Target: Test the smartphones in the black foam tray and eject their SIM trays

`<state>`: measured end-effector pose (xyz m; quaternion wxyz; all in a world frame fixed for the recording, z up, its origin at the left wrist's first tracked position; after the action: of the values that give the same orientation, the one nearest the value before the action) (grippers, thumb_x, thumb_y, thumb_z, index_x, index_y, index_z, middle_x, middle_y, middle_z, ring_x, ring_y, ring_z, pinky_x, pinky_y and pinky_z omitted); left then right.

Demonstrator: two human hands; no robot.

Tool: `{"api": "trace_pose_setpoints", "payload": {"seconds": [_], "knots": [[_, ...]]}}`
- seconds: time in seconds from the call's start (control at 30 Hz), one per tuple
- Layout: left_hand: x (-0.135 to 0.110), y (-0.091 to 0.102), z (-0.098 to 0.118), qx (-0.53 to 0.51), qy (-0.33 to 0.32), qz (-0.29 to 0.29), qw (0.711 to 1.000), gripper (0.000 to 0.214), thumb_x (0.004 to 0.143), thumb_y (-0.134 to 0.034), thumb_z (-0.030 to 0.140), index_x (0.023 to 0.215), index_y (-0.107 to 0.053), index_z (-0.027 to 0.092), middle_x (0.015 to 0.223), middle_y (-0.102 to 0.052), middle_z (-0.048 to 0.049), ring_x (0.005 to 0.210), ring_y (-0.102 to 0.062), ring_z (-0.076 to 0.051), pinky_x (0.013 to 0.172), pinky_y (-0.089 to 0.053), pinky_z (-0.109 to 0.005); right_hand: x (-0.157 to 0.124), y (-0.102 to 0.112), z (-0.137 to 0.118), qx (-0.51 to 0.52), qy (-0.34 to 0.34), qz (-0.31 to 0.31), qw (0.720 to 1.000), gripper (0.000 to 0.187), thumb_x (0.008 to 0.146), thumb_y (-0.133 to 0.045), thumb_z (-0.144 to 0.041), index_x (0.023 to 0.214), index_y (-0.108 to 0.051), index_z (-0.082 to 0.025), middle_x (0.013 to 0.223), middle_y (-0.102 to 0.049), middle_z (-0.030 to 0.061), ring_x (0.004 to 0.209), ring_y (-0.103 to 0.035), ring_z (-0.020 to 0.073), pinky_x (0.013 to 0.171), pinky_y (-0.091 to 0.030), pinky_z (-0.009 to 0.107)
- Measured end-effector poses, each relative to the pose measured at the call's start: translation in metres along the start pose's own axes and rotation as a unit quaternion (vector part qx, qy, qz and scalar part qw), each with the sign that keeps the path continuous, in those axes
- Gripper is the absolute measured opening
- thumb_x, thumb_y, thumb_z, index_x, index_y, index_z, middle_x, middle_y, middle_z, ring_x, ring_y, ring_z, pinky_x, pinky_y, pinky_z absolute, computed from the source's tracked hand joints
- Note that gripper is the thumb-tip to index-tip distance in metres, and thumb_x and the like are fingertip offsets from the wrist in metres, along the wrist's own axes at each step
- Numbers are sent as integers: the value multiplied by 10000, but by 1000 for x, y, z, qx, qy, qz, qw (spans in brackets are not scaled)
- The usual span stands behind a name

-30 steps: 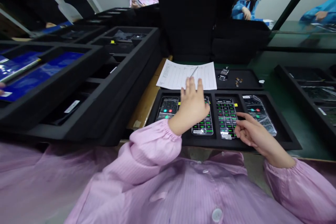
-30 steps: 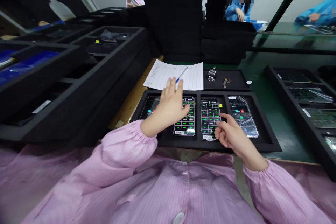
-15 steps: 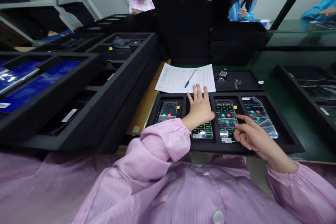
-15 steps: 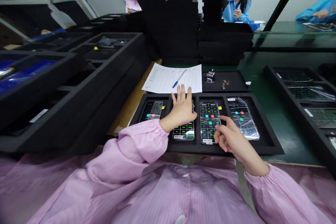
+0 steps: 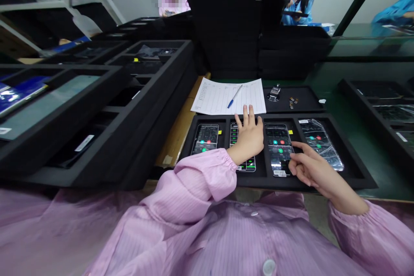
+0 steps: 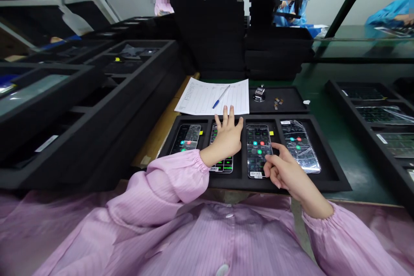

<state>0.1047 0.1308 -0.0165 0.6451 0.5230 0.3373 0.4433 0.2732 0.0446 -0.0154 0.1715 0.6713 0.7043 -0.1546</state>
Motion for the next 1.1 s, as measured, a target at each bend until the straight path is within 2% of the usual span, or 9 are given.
{"api": "trace_pose_setpoints", "payload": {"seconds": [0.33, 0.43, 0.5, 0.6, 0.67, 0.77, 0.93, 1.03, 1.1], "knots": [[-2, 3, 5, 12, 17, -10, 1000, 660, 831, -516, 70, 1481, -403, 51, 1650, -76, -292, 1533, 38, -434, 1176, -25, -708, -3, -1, 1, 1, 5, -5, 1000, 740, 814, -621, -454, 1412, -327, -133, 588, -604, -20, 330, -399, 101, 299, -183, 155], [0, 3, 3, 9, 19, -4, 1000, 664, 819, -514, 47, 1476, -417, 57, 1642, -96, -303, 1531, 24, -441, 1163, -39, -725, -7, 13, 0, -33, 78, 47, 995, 787, 827, -582, -467, 1471, -265, -143, 652, -630, -9, 369, -440, 128, 321, -257, 202], [1, 3, 2, 8, 20, 2, 1000, 673, 804, -516, 31, 1471, -427, 55, 1636, -111, -309, 1529, 19, -444, 1157, -42, -733, -9, 33, -3, -134, 171, 161, 963, 730, 849, -552, -405, 1487, -280, -177, 767, -681, 23, 493, -551, 165, 441, -424, 264], [1, 3, 1, 9, 17, 5, 1000, 688, 787, -513, 22, 1469, -433, 59, 1636, -124, -304, 1526, 19, -444, 1157, -37, -730, -6, 67, -4, -342, 263, 321, 843, 497, 853, -483, -258, 1345, -479, -190, 1000, -732, 93, 865, -675, 259, 814, -528, 424], [1, 4, 1, 10, 17, 3, 1000, 697, 778, -512, 22, 1470, -434, 62, 1636, -125, -304, 1523, 20, -446, 1155, -33, -731, 4, 82, 0, -420, 296, 322, 795, 374, 833, -438, -205, 1187, -556, -177, 1086, -729, 126, 1078, -652, 308, 955, -485, 490], [2, 1, 1, 10, 20, 2, 1000, 712, 760, -516, 18, 1467, -438, 56, 1630, -124, -313, 1522, 18, -449, 1152, -25, -736, 21, 91, 8, -450, 329, 277, 783, 332, 810, -414, -162, 1111, -554, -175, 1131, -721, 136, 1279, -560, 309, 1058, -435, 508], [5, 8, -2, -25, 25, 25, 999, 682, 750, -530, 16, 1428, -491, 77, 1639, -149, -282, 1527, 10, -444, 1159, -40, -738, 22, 63, 10, -452, 354, 272, 772, 342, 817, -420, -136, 1134, -540, -183, 1159, -710, 136, 1337, -502, 321, 1134, -320, 591], [-9, 39, -11, -89, 46, 121, 988, 585, 846, -489, 79, 1431, -493, 99, 1638, -214, -245, 1537, -30, -419, 1182, -142, -701, 15, 27, 7, -453, 405, 179, 774, 353, 847, -397, -116, 1165, -524, -200, 1183, -706, 99, 1366, -480, 275, 1167, -301, 554], [-33, 65, -20, -133, 45, 209, 968, 527, 919, -452, 156, 1444, -484, 127, 1632, -280, -199, 1547, -115, -361, 1211, -223, -612, 13, 7, 7, -465, 401, 143, 776, 343, 852, -373, -108, 1145, -527, -200, 1178, -703, 97, 1360, -488, 287, 1169, -281, 590]]}}
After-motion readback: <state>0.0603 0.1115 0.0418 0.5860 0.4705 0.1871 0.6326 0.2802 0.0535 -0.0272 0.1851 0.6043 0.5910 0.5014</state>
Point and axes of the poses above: each hand's wrist, its own x-axis towards the middle knuckle, its own y-axis out of the back of the hand, z = x × y, the point moved 2 cm from there along x, towards the middle knuckle
